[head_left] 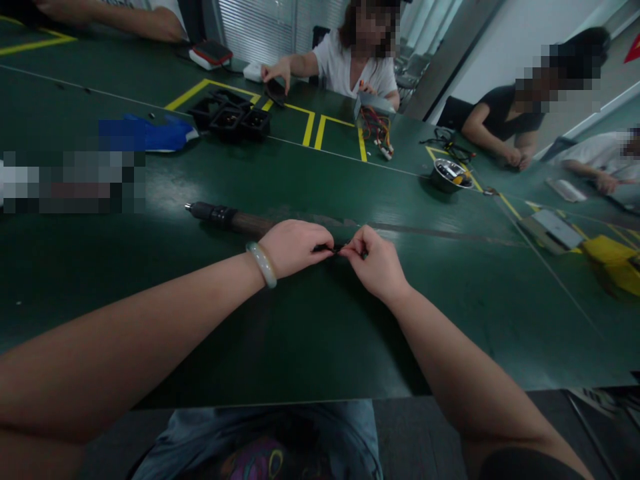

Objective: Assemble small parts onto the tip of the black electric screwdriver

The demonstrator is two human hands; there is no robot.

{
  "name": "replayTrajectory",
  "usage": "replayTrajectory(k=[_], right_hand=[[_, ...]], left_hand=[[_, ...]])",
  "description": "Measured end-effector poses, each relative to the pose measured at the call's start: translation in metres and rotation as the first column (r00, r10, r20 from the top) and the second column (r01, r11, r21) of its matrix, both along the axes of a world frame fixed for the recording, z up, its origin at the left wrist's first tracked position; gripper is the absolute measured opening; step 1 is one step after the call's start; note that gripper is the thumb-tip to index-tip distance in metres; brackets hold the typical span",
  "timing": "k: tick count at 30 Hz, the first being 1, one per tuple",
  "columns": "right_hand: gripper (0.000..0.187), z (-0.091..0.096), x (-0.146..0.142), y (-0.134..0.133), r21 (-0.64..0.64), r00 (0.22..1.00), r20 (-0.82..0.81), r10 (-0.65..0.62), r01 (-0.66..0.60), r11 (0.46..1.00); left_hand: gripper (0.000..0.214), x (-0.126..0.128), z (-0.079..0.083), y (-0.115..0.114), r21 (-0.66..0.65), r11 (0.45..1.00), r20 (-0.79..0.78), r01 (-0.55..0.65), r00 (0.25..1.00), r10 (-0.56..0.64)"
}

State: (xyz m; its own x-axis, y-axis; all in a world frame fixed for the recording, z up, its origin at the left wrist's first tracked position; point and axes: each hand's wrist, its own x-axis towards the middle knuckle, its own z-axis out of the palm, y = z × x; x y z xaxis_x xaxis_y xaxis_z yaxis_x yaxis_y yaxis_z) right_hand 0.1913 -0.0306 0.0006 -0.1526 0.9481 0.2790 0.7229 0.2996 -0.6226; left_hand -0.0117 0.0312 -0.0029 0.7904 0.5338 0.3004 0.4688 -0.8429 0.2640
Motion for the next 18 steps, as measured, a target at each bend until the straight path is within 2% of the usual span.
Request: replayTrajectory(k=[3,7,13,18], right_hand=[[0.024,-0.003,-0.005,-0.003,0.010,0.997,-0.014,-0.073,0.073,0.997],[0.019,-0.011,-0.007,-0.002,-0.041,0.988,-0.061,-0.139,0.136,0.990],[0.023,-0.022,-0.001,0.008,-0.139,0.961,-0.242,-0.133,0.101,0.985],[0.028,-0.025,-0.001,0.012,-0.203,0.897,-0.423,-0.125,0.041,0.978]], left_hand=[[0.021,0.001,-0.001,0.000,0.011,1.000,-0.006,0.002,1.000,-0.002],[0.020,0.002,-0.003,0.000,0.039,0.999,-0.010,-0.031,0.999,0.032],[0.019,0.002,-0.002,-0.001,0.080,0.995,-0.044,-0.053,0.997,0.057],[0.020,0.003,-0.002,-0.004,0.112,0.987,-0.035,-0.115,0.992,0.120]])
